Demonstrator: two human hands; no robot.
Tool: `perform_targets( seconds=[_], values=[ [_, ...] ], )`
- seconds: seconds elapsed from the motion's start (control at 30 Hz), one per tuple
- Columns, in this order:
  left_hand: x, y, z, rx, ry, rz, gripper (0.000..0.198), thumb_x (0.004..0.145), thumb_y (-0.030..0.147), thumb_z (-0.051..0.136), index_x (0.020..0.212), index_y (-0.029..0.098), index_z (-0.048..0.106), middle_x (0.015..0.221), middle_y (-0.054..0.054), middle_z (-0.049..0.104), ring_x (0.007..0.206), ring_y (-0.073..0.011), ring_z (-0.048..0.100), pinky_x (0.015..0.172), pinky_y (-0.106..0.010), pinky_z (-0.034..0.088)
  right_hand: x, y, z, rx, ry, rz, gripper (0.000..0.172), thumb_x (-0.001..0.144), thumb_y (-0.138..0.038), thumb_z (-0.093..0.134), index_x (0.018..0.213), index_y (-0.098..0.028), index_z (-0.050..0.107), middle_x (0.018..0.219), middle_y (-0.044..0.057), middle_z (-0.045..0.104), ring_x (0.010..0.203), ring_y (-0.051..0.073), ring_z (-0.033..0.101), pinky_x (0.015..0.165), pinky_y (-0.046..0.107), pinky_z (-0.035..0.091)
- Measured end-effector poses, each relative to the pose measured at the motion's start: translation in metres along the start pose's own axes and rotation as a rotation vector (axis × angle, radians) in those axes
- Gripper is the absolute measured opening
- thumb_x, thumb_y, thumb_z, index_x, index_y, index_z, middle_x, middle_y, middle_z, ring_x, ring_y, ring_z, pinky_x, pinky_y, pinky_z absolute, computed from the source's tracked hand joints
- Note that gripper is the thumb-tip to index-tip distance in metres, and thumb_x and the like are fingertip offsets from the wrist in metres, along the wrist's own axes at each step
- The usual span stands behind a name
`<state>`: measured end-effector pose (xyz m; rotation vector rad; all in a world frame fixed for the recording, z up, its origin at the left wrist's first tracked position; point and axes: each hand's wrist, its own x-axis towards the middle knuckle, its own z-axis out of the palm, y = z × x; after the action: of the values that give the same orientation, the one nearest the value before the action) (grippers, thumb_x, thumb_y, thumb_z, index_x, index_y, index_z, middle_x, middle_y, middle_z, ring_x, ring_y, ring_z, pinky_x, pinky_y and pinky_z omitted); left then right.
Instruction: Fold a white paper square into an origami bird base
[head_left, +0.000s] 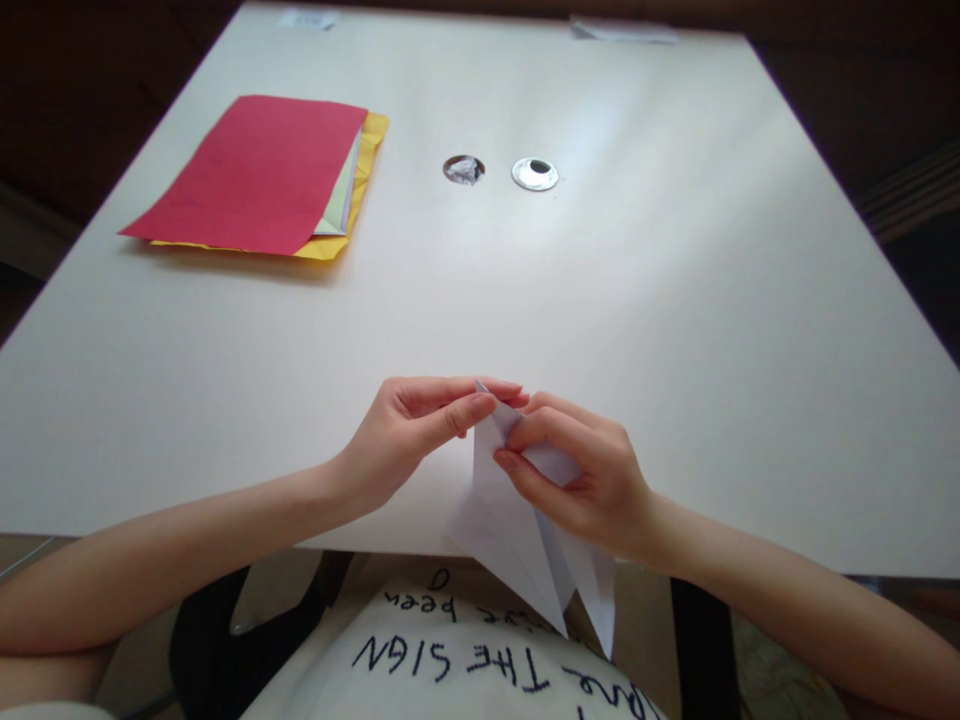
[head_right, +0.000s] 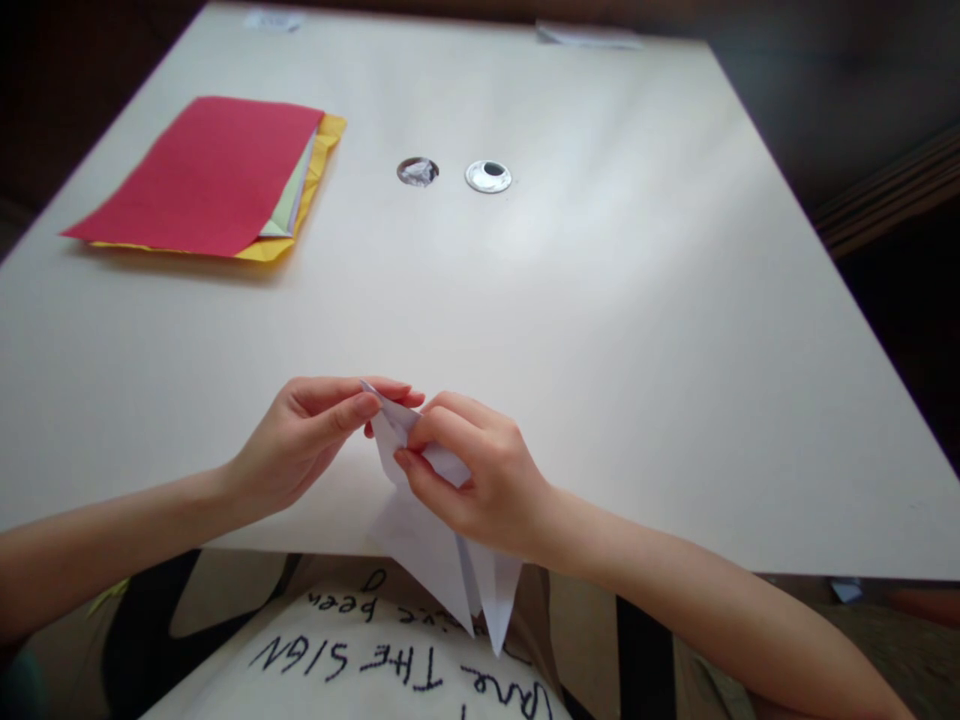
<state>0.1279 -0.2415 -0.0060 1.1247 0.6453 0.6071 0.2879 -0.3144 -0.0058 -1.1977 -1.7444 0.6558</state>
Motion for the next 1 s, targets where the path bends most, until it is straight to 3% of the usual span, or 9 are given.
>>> perform_targets(
  seconds=[0.13,0.33,0.57,0.8,1.0],
  values=[
    [-0.0004,0.0013,0.0005,0.02,-0.007,-0.003,0.011,0.082,0.029,0.062,0.085,0.03,0.073,0.096,0.001,0.071,0.093,-0.0136,0.062,0.072,-0.019,0.047,-0.0001,-0.0004,0.0005,-0.049,0.008,-0.025,0.013,0.078,-0.009,0.053,0.072,-0.019,0.048,0.069,0.0,0.05,0.062,0.01,0.047,0.054,0.023,0.042],
    [-0.0003,0.0019,0.0,-0.001,0.071,0.002,0.01,0.076,0.03,0.069,0.084,0.027,0.073,0.088,0.0,0.072,0.082,-0.0141,0.063,0.063,-0.02,0.047,-0.0016,0.0011,0.0013,-0.119,0.031,-0.072,0.013,0.078,-0.008,0.055,0.074,-0.019,0.049,0.073,0.002,0.054,0.064,0.011,0.05,0.056,0.023,0.043],
    [0.0009,0.0034,-0.0006,-0.017,0.133,-0.004,0.008,0.07,0.029,0.073,0.075,0.023,0.072,0.084,-0.002,0.072,0.081,-0.0166,0.064,0.066,-0.024,0.049,-0.0027,0.0021,0.0022,-0.197,0.06,-0.097,0.014,0.078,-0.007,0.053,0.074,-0.02,0.049,0.072,0.001,0.055,0.064,0.011,0.05,0.054,0.023,0.043],
    [0.0005,0.0027,-0.0013,-0.038,0.119,0.021,0.001,0.071,0.027,0.073,0.072,0.027,0.073,0.079,0.002,0.072,0.075,-0.0119,0.063,0.065,-0.02,0.048,-0.002,0.0022,0.0024,-0.248,0.072,-0.144,0.015,0.077,-0.006,0.054,0.075,-0.02,0.049,0.072,0.002,0.056,0.063,0.012,0.05,0.054,0.024,0.043],
    [0.0021,0.0032,-0.0021,-0.041,0.096,-0.027,0.007,0.071,0.03,0.073,0.075,0.025,0.072,0.084,0.0,0.072,0.079,-0.0144,0.063,0.066,-0.023,0.048,-0.0018,0.0017,0.0005,-0.155,0.042,-0.076,0.012,0.079,-0.009,0.053,0.075,-0.02,0.051,0.073,0.002,0.056,0.063,0.011,0.051,0.055,0.023,0.044]
  ],
)
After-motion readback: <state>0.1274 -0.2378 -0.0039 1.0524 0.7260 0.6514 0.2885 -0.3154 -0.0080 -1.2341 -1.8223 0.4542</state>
